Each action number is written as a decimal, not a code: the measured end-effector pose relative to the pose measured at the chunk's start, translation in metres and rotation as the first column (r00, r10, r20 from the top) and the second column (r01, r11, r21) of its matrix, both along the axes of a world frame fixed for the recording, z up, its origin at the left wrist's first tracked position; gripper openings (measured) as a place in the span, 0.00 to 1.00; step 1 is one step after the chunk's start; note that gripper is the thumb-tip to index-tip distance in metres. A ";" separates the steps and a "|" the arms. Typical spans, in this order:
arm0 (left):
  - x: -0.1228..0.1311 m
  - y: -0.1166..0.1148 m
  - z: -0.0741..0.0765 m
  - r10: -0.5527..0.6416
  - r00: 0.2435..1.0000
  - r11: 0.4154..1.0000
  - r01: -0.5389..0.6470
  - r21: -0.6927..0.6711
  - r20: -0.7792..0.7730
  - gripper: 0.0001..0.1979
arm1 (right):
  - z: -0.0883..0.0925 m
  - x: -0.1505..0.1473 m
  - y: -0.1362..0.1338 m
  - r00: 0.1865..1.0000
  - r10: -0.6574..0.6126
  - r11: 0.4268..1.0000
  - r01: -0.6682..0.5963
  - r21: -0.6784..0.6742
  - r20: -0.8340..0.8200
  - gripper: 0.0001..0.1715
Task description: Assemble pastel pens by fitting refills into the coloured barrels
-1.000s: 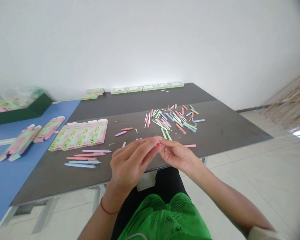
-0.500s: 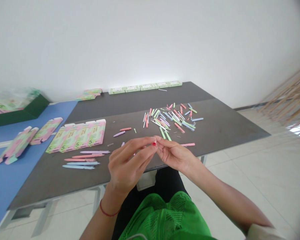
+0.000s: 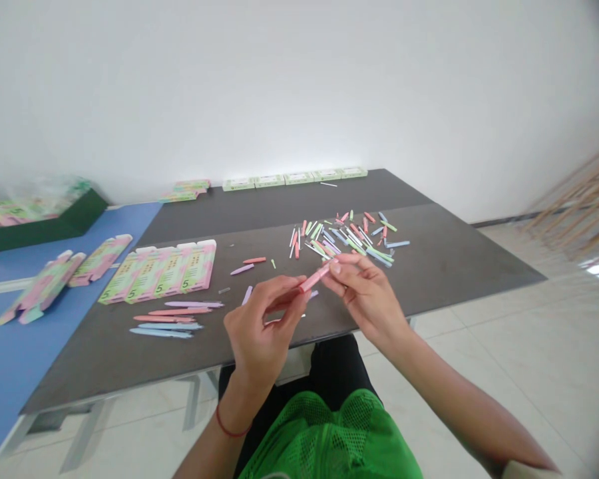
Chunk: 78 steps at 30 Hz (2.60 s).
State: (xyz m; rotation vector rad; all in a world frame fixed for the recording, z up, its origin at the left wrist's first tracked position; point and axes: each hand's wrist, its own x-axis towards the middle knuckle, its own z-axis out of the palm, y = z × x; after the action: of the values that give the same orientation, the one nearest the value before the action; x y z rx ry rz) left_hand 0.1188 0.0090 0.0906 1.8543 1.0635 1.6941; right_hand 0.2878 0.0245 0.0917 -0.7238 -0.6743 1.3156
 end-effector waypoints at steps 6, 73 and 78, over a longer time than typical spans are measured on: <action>0.017 0.005 -0.033 -0.175 0.823 0.776 0.454 -0.439 0.541 0.17 | 0.028 0.004 -0.015 0.709 -0.498 0.799 0.151 0.583 0.499 0.13; 0.030 0.000 -0.048 -0.051 0.476 0.520 0.763 -0.384 0.878 0.16 | 0.028 0.007 0.011 0.806 -0.305 0.936 0.154 0.318 0.507 0.11; 0.032 0.001 -0.047 -0.039 0.421 0.491 0.798 -0.350 0.906 0.14 | 0.026 0.008 0.015 0.867 -0.229 0.959 0.124 0.254 0.442 0.13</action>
State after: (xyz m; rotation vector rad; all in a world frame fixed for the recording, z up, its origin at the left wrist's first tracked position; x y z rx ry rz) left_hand 0.1507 0.0097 0.0440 0.5060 0.5388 1.1506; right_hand 0.2953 0.0391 0.1173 -0.9101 -1.0965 0.8786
